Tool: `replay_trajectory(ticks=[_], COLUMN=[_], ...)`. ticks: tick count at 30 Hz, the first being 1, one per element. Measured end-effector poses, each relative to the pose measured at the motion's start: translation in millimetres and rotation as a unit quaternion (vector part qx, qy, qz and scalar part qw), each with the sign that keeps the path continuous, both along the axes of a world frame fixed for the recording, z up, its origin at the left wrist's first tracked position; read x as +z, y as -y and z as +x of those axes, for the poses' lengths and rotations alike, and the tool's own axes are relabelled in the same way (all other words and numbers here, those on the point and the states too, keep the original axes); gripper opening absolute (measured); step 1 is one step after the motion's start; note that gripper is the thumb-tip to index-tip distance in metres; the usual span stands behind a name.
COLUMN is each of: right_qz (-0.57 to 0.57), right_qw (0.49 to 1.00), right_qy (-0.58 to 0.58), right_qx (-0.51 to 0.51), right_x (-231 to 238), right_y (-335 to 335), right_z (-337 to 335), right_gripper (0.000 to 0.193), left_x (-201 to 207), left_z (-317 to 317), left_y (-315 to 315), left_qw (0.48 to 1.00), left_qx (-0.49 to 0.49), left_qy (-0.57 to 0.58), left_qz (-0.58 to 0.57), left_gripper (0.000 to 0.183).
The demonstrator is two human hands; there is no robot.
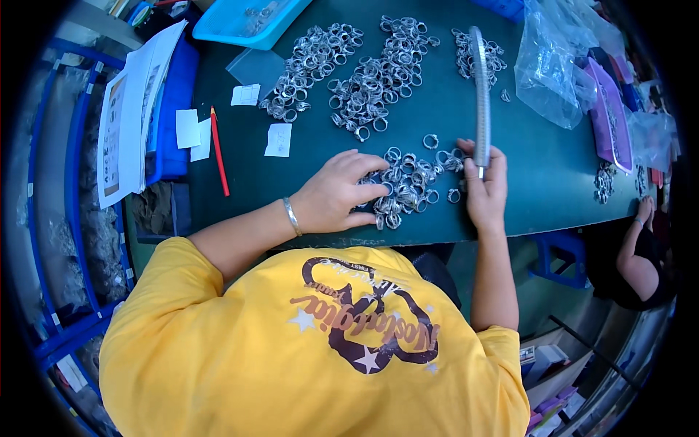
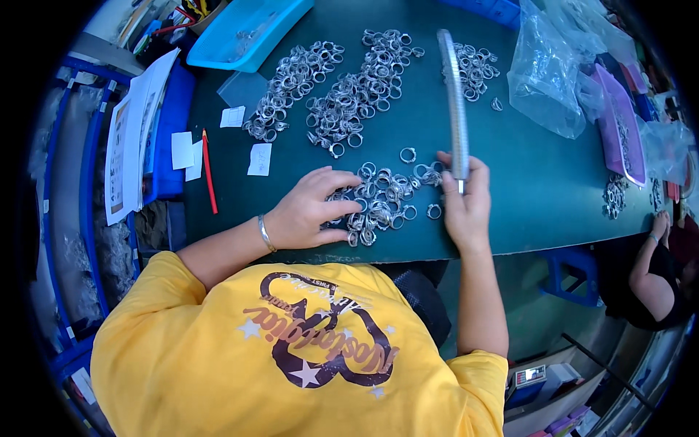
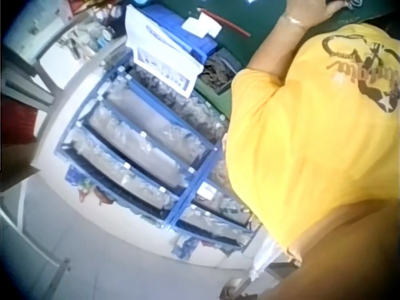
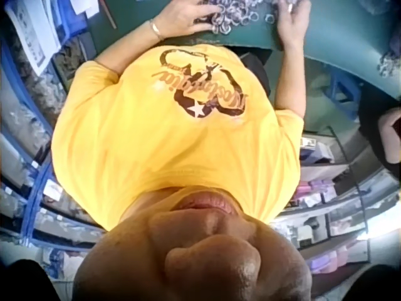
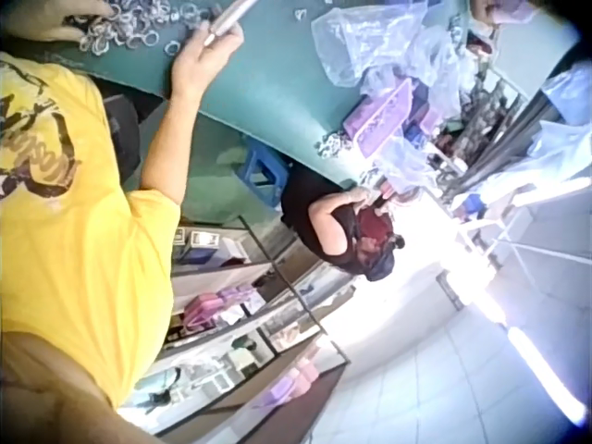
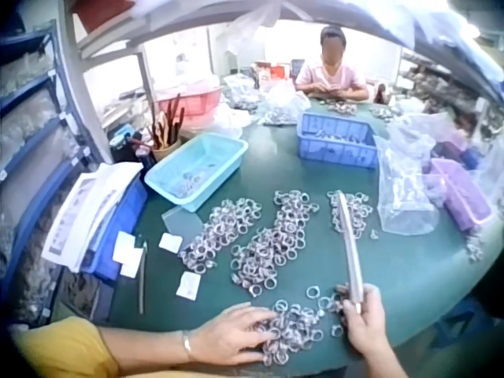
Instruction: The person picks up metal rings from a pile and slides them one at a time onto a tapered ring sizer to check their size.
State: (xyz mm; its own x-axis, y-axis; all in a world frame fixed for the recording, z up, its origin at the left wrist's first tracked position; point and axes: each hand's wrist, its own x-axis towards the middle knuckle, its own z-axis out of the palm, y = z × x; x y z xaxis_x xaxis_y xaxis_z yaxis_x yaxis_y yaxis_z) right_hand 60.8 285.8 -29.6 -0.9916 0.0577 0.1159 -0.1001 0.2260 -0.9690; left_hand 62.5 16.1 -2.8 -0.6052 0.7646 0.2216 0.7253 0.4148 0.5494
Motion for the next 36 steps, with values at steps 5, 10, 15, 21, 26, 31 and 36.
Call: replay_trajectory(ticks=[5,10,15,21,26,31,36], right_qz=[0.024,0.014,-0.008,-0.011,-0.081,-0.296,-0.268], right_qw=[0.999,0.998,0.991,0.983,0.992,0.891,0.884], right_qy=[-0.004,-0.028,-0.004,0.039,0.003,0.219,0.215], right_qx=[0.030,0.050,0.133,0.182,0.092,0.265,0.317], right_x=[3,7,12,26,31,51,35], right_y=[41,47,42,39,27,24,47], right_z=[3,-2,-23,-10,29,70,65], right_gripper=[0.027,0.029,0.029,0.030,0.030,0.031,0.029], left_x=[-1,2,9,-1,-6,8,16], left_z=[3,4,-6,-30,-32,-26,-19], left_y=[18,38,33,-12,-15,-4,10], left_qw=[1.000,1.000,0.996,0.991,0.995,0.982,0.939], left_qx=[-0.002,-0.019,0.038,0.123,0.096,0.115,0.196], left_qy=[0.009,0.000,-0.039,-0.043,-0.026,0.122,0.225], left_qz=[0.023,0.005,0.069,-0.016,-0.004,0.091,0.170], left_gripper=[0.031,0.032,0.031,0.023,0.021,0.020,0.021])
